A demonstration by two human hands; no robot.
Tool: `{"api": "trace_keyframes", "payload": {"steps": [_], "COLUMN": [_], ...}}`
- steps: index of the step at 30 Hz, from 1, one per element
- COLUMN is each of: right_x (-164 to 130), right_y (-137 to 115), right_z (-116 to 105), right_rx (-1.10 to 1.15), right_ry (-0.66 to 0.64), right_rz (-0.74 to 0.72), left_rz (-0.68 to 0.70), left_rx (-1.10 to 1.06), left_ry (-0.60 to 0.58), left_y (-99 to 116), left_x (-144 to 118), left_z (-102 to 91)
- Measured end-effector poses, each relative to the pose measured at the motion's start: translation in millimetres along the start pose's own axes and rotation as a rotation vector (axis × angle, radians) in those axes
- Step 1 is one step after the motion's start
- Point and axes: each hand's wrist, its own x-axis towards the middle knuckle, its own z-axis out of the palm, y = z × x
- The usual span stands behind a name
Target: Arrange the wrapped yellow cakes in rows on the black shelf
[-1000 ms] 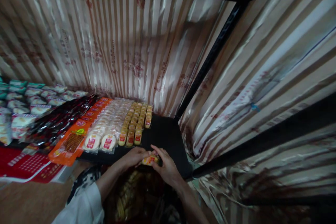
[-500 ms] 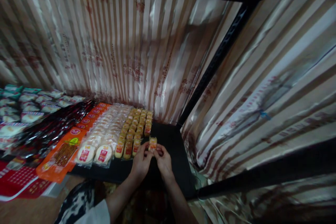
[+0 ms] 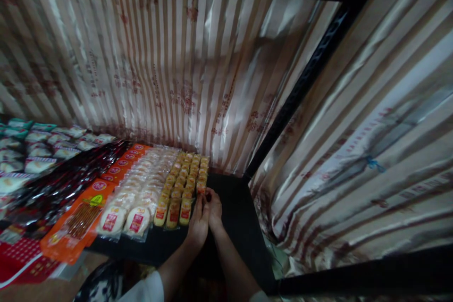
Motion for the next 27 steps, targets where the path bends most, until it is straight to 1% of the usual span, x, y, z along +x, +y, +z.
{"api": "trace_keyframes", "payload": {"steps": [4,8,12,16,22,24,27], "right_x": [-4.5,-6.0,-2.9,0.1,6.7,7.7,3.4], "right_y": [-2.7,-4.7,-0.8,5.7,8.1,9.0,8.1], "right_z": [-1.3,-0.8,5.9,11.6,11.3,10.1,6.2], "right_rx": [-0.087,-0.149,-0.100,-0.038,-0.064,-0.046,-0.010], "right_ry": [-0.017,0.029,-0.003,-0.021,-0.075,-0.073,-0.023], "right_rz": [0.014,-0.016,0.015,-0.031,-0.066,-0.059,-0.019], "left_rz": [0.011,0.033,0.015,0.005,0.009,0.002,-0.005], "left_rx": [-0.033,-0.066,-0.098,-0.097,-0.092,-0.092,-0.090], "left_ry": [-0.012,-0.020,-0.018,-0.030,-0.039,-0.040,-0.023], "left_y": [-5.5,-11.0,-13.6,-16.8,-24.3,-22.8,-14.1], "left_x": [3.4,6.0,10.2,14.3,18.0,17.8,12.7], "left_z": [0.8,2.8,2.7,0.5,1.6,2.7,1.6]}}
